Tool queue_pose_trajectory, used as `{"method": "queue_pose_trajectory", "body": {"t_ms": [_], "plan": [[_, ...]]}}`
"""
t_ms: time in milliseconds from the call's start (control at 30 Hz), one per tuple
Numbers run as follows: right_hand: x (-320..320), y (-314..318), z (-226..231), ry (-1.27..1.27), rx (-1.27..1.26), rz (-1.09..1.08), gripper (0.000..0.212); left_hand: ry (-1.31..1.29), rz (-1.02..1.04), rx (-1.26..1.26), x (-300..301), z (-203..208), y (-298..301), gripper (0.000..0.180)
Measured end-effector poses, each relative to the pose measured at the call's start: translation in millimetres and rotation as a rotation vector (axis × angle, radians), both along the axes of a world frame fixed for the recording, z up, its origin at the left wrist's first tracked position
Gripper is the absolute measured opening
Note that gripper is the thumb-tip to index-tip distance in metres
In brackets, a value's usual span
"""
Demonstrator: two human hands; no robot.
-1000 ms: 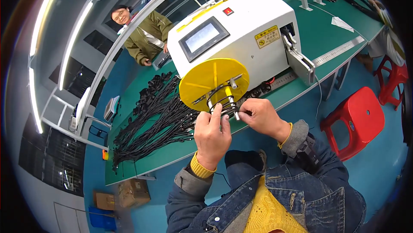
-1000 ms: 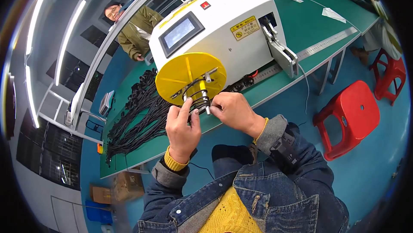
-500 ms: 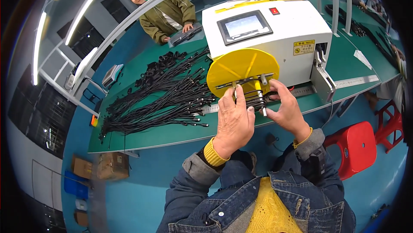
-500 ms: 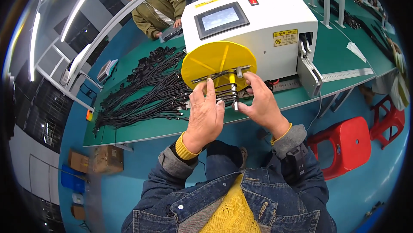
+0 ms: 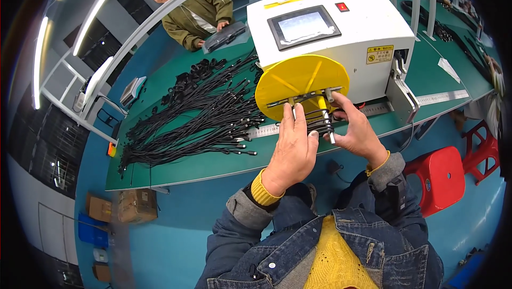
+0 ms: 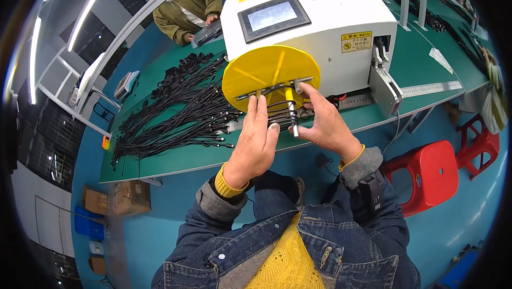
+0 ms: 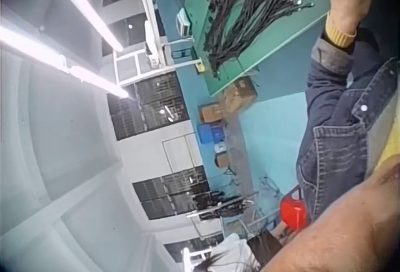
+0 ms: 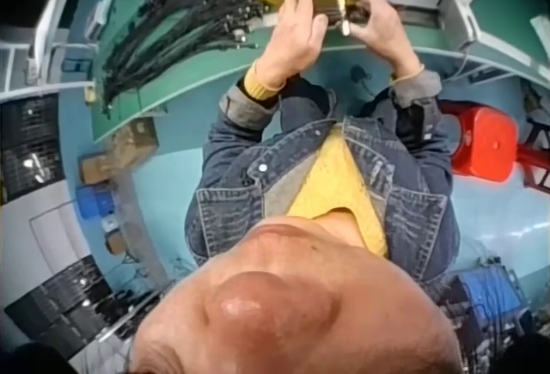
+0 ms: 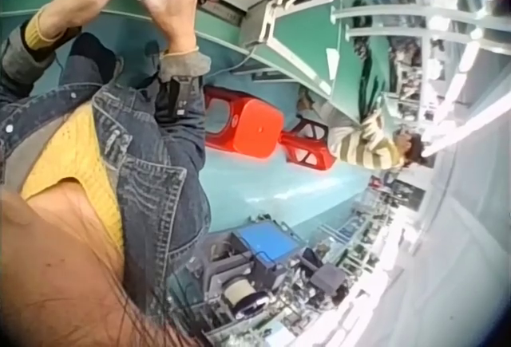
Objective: Winding black electrical cables using an automated benchtop winding machine.
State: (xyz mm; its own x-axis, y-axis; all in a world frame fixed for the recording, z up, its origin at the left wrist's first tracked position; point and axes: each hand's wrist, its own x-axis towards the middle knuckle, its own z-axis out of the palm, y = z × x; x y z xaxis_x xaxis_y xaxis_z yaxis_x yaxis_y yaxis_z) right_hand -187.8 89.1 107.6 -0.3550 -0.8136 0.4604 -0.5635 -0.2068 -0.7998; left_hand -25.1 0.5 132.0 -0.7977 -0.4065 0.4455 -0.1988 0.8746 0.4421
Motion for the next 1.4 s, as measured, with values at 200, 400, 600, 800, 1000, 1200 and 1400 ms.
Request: {"method": "queue_pose_trajectory", "body": {"t_ms": [200,400,600,800,1000,1200,1400], "plan": [[-1.1,1.2,-2.7,0.020,-0.057,-0.004,0.083,0.011,-0.014,0.006,-2.3,1.1,1.8,0.056],[-3.2,-0.8,-4.8,-0.088,-0.040,0.069,0.089,0.035,-0.028,-0.034,-3.8,0.5,-0.7,0.060],[-4.2,-1.2,-5.7,-0.137,-0.059,0.091,0.090,0.065,-0.025,0.010,-7.0,-0.6,-1.1,0.060],[-1.3,0.3,-4.3,-0.161,-0.049,0.101,0.083,0.131,-0.013,-0.053,-7.6,-2.5,0.0,0.058],[14.3,0.6,-11.1,-0.291,-0.116,0.100,0.065,0.151,0.034,-0.090,-10.3,-1.8,5.1,0.048],[32.8,-0.6,-10.7,-0.111,-0.174,-0.107,0.052,0.151,0.039,-0.154,-11.5,-0.7,7.6,0.034],[41.8,-5.5,-11.0,0.103,-0.219,-0.247,0.050,0.145,-0.060,-0.079,-12.1,1.2,4.5,0.029]]}}
